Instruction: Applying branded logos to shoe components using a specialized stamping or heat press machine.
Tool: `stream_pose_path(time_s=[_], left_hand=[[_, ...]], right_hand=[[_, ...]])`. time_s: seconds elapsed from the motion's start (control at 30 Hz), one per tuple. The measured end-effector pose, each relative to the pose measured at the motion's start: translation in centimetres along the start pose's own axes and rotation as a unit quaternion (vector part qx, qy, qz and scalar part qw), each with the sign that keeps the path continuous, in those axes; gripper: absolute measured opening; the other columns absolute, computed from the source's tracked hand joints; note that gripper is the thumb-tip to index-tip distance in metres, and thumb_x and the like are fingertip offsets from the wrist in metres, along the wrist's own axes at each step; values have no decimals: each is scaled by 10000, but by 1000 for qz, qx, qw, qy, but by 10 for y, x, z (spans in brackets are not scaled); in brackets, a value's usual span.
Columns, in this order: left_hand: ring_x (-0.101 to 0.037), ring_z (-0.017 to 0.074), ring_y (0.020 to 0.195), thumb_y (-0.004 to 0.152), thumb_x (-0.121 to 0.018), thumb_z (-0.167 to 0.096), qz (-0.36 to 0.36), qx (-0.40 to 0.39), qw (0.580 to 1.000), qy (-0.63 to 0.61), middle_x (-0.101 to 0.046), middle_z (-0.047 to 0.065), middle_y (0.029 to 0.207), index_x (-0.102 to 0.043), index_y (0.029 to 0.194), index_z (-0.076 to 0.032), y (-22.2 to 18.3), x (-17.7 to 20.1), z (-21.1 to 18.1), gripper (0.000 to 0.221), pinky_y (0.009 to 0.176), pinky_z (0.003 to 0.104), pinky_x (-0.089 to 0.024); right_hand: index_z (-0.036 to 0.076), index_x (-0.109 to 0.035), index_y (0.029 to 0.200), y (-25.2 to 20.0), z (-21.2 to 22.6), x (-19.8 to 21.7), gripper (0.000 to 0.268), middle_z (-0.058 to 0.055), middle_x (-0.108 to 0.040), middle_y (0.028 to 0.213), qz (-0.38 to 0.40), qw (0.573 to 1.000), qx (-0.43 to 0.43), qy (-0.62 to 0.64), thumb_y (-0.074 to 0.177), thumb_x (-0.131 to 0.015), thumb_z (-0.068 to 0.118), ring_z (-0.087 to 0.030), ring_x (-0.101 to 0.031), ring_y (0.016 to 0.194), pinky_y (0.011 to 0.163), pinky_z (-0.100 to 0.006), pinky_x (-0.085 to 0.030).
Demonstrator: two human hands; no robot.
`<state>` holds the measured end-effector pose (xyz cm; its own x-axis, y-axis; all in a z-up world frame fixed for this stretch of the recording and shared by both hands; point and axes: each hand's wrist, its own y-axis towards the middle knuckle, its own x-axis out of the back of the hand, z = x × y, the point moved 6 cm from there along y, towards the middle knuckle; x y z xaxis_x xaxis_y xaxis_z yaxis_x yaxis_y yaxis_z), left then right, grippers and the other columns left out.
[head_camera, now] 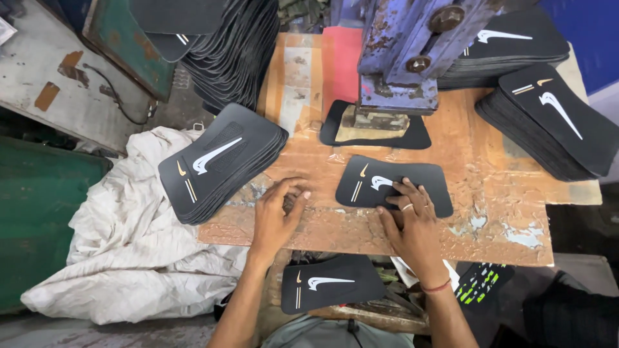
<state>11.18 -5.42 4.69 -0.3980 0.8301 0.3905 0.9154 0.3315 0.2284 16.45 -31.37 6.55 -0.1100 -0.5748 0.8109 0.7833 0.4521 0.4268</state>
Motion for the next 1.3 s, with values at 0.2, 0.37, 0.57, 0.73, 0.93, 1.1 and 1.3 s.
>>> stream_pose_path(time_s=[0.2,0.37,0.57,0.73,0.93,1.1,1.3], left_hand=[[-707,190,627,920,-694,-114,8,52,998,-32,-757,71,882,-640,1302,-77,7,1,-5,387,569,322,-546],[-729,233,657,909,-747,-275,31,15,995,93,-743,92,800,-522,1375,-48,54,-20,6,565,609,377,-573],[-735,302,658,982,-639,-346,45,41,994,90,-732,115,688,-611,1256,-64,113,-59,18,394,645,445,-558],[-761,330,622,1017,-561,-350,89,177,980,-9,-722,128,673,-677,943,-49,122,-75,31,331,605,444,-593],[-671,433,771,968,-670,-237,-27,-93,979,177,-708,218,892,-698,925,-24,46,-17,19,220,691,517,-525],[-769,123,656,859,-735,-178,160,311,934,-69,-806,85,776,-715,1043,-53,-63,86,83,223,577,294,-630],[-582,102,637,942,-767,-213,103,261,960,22,-717,48,716,-784,966,23,-33,61,79,238,565,301,-474]], right_hand=[[20,-672,1079,4,3,1,247,-157,-631,1307,5,1000,-3,-8,914,-733,193,-368,-545,1357,1178,-547,-379],[33,-677,1103,4,2,2,250,-144,-632,1303,2,1000,-1,-15,916,-729,191,-355,-550,1353,1185,-542,-377],[45,-669,1109,3,3,1,247,-133,-634,1304,11,1000,-6,-9,921,-723,195,-342,-552,1351,1195,-533,-378],[59,-655,1205,-3,16,-7,325,-146,-613,1353,25,999,-1,-38,949,-716,251,-361,-525,1400,1208,-536,-367],[105,-488,1498,-23,41,-21,747,-236,-356,1591,67,993,35,-95,904,-629,535,-467,-209,1510,1183,-687,-110],[134,-394,1564,-5,29,-25,844,-238,-286,1638,116,988,62,-80,904,-570,629,-471,-162,1533,1174,-729,-84],[151,-430,1594,87,6,-72,829,-239,-307,1621,97,982,103,-127,967,-559,677,-487,-217,1522,1152,-774,-161]])
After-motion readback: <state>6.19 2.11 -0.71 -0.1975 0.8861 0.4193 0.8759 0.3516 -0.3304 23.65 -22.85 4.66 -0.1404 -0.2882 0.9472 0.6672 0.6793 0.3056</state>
